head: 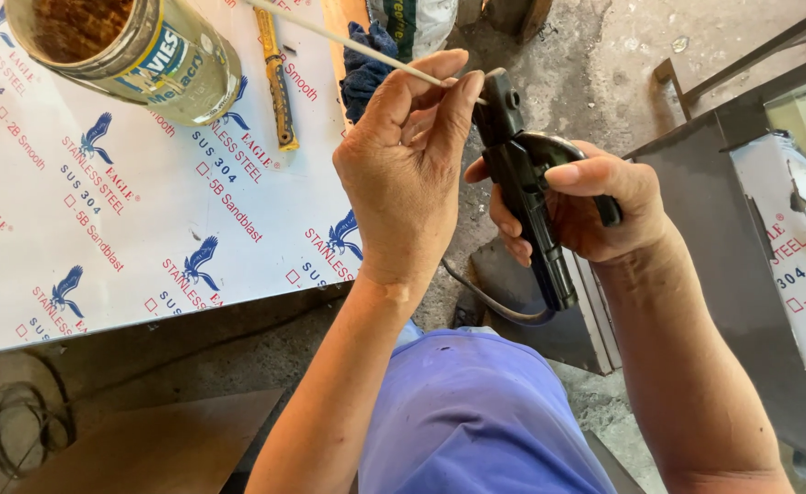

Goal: The person inserts a welding rod into an electrode holder, then strikes an arc and welds along the edge of a stainless steel sheet clamped on a workbench, producing sparks and smoke. They intermittently wipe the area with a blue cloth and finally tap the weld with a hammer.

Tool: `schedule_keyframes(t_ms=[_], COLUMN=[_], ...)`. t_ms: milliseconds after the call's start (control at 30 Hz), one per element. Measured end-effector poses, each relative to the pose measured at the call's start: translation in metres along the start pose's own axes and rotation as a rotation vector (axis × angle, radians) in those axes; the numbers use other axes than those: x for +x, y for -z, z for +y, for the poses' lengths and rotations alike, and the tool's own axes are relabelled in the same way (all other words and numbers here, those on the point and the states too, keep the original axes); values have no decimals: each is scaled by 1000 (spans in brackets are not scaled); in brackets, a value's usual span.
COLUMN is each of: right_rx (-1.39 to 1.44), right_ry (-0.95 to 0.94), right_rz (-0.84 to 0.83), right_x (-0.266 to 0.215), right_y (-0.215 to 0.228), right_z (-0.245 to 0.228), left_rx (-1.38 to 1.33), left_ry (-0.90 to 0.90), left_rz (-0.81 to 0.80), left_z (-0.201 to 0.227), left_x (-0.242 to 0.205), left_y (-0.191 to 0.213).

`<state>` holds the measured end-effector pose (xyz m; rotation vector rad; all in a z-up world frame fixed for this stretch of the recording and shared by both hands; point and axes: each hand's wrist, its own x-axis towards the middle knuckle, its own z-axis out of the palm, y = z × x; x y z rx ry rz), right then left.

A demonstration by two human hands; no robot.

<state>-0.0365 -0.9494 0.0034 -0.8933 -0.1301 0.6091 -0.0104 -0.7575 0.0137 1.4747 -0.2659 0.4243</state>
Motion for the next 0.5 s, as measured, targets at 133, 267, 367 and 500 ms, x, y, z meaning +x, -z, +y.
schedule_keyframes(t_ms=[133,267,367,500], right_rx=[11,12,-32,-29], right_ry=[-24,12,62,130], right_rz=[32,110,122,336], right_x=[-3,-7,-5,5], right_y=[-1,-5,-9,-20], right_z=[0,2,1,5], left_rx=[-66,-44,-224,-276], left_ry=[71,132,124,434], left_rz=[4,3,-53,-232], left_z=[1,3,-6,-12], left_x=[2,5,2,-31], left_y=[-1,0,3,11])
